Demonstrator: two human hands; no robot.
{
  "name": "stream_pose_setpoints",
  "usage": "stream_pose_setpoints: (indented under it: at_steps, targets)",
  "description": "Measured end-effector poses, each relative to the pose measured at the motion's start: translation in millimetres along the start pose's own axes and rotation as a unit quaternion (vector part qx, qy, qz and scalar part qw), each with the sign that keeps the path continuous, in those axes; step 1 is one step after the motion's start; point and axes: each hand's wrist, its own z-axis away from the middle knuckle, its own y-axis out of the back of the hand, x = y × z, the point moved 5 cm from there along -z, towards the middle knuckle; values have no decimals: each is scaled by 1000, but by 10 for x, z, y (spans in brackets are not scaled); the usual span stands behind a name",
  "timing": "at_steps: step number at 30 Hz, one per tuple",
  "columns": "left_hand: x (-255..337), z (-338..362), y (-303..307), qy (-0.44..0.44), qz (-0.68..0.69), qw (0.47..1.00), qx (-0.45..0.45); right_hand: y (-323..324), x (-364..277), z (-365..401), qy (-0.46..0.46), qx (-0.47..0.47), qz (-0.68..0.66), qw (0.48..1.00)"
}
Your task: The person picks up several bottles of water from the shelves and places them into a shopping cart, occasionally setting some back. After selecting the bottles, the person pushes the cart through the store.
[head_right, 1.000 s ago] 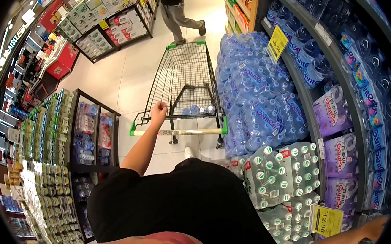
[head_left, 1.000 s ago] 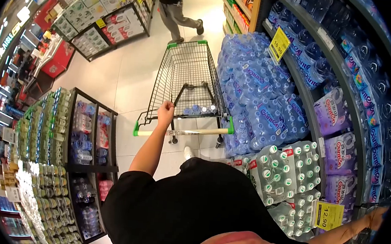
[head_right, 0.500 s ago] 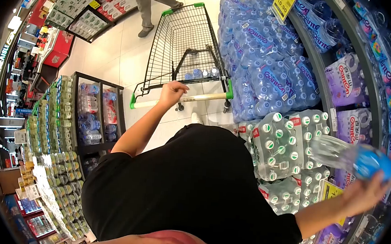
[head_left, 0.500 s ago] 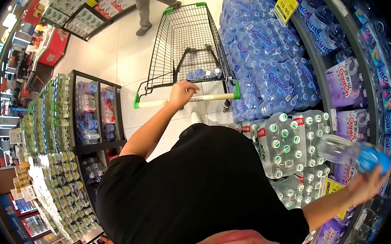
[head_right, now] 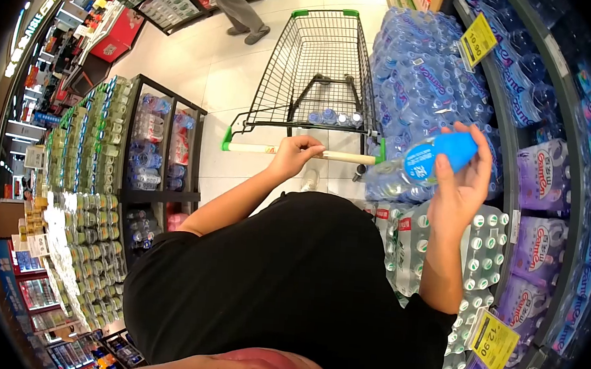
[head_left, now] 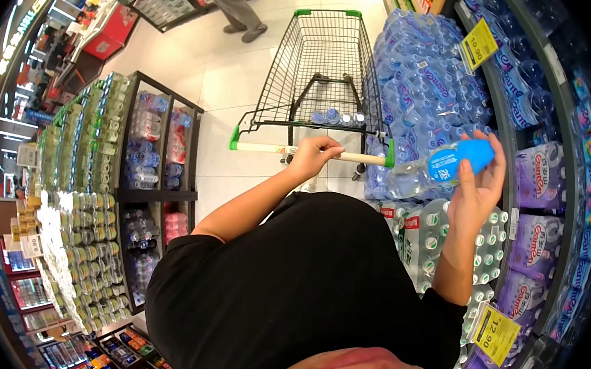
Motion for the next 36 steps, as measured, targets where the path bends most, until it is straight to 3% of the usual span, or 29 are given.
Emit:
stream_pose_setpoints:
  at_steps: [3,6,10,12,14,15,18,22,23,26,30,32,33,36]
  targets:
    - [75,16,138,-106,-26,994,-21,-356,102,-10,-19,-30,-20,999]
    - [104,24,267,-145,5,988,-54,-625,169,2,-17,-56,4,998]
    - [60,2,361,-145,92,983,-71,-843,254,0,19,-88,77,993]
    - [32,-53,438,-157,-1,979,-128,-927,277,-6,33,-94,114,988]
    - [-121,-138,491,-44,-34,983,-177,-1014,310,-15,40,-96,146,984]
    - [-99,-160,536,-90,8,987,-130,-1034,345,-24,43,-102,160,981]
    - [-45,-259,644,-192,-7,976,-99,-1186,417,-61,25,-116,173,978]
    - [-108,-376,707,-201,55,966,-156,-1361,522,-93,-7,-138,194,971]
    - [-119,-394,712,-241,41,955,-168,-1414,532,-102,-13,-137,196,971]
    - [159,-372,705,-243,142,936,-214,-1641,501,-134,-28,-134,176,975]
    - [397,-428,540,-328,96,918,-203,-1960,476,-249,-11,-115,148,982]
    - [381,-454,447,-222,165,934,-227,-2107,515,-324,-14,-102,117,988]
    - [412,-459,500,-225,174,938,-198,-2162,552,-373,-8,-116,135,984]
    - [374,-475,646,-183,194,933,-240,-2241,737,-525,-3,-144,158,977]
